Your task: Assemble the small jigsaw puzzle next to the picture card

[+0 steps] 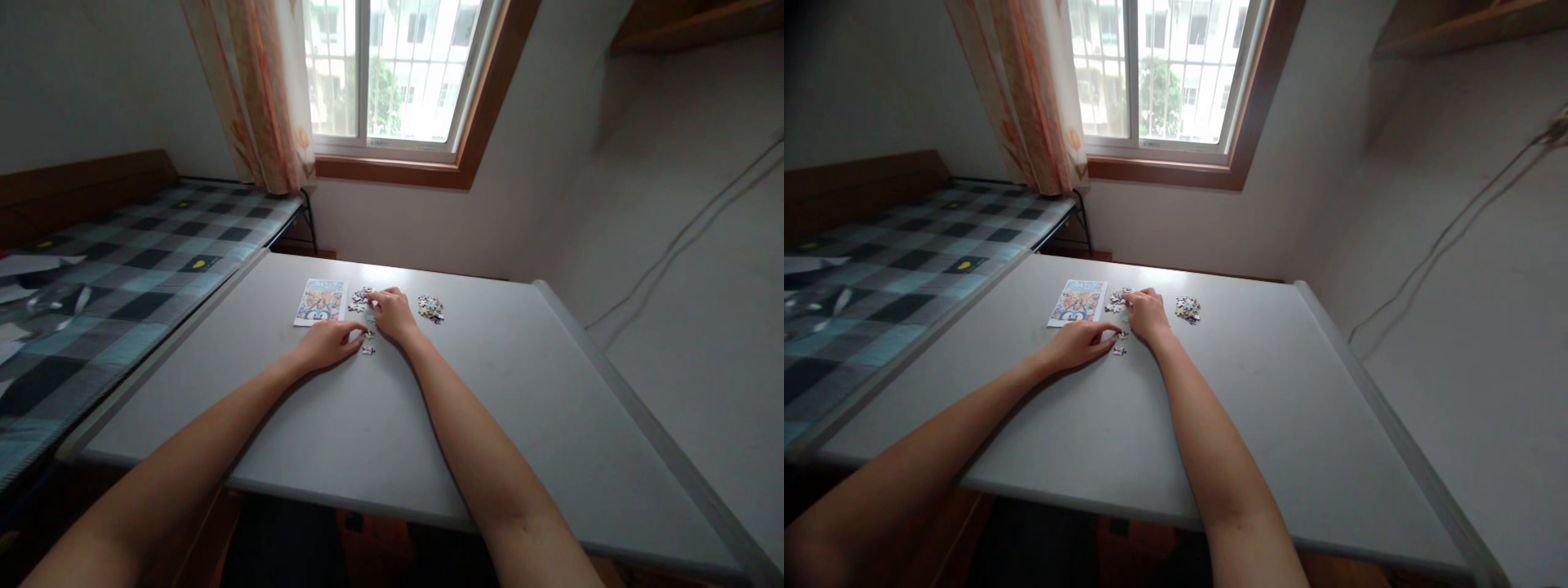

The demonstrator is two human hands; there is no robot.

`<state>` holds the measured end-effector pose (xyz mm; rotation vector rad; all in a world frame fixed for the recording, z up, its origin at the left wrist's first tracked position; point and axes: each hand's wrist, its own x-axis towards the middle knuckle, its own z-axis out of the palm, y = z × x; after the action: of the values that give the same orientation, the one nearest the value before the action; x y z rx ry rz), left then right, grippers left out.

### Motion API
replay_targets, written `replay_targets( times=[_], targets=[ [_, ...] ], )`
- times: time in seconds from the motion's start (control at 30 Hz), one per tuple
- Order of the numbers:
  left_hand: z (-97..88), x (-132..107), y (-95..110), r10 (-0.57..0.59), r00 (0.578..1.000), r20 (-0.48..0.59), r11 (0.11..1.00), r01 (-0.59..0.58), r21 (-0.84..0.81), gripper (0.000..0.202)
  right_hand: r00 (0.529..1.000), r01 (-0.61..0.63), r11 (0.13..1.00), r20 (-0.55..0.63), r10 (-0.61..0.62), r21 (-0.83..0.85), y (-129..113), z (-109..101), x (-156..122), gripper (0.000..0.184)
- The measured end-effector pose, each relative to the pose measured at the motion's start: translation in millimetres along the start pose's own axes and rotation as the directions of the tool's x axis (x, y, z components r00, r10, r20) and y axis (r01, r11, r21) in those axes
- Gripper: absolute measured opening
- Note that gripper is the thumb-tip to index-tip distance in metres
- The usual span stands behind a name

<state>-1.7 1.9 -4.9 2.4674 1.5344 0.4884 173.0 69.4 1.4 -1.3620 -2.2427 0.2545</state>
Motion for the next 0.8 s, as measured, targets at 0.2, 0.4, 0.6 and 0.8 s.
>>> replay_targets(
  times=[0.2,0.4,0.6,0.8],
  targets=[
    [-0.9,-0.4,1.3,0.006,1.0,0.003,1.0,-0.006,-0.006,0.033,0.993,-0.078,0.997,-0.091,0.08,0.029,4.2,-3.4,1.7,0.039],
    [-3.3,-1.0,4.4,0.003,1.0,-0.003,1.0,-0.003,-0.003,0.033,0.994,-0.095,0.995,-0.055,0.097,0.024,12.1,0.4,2.7,0.045],
    [-4.5,-1.5,4.9,0.004,1.0,0.007,1.0,-0.004,-0.01,0.034,0.999,-0.047,0.999,0.016,0.047,-0.023,4.6,-2.2,0.8,0.045],
    [-3.1,-0.6,4.2,0.011,1.0,0.001,1.0,-0.011,-0.004,0.032,1.0,-0.008,0.996,0.005,0.008,-0.088,-4.4,-5.1,-0.4,0.045]
  ],
)
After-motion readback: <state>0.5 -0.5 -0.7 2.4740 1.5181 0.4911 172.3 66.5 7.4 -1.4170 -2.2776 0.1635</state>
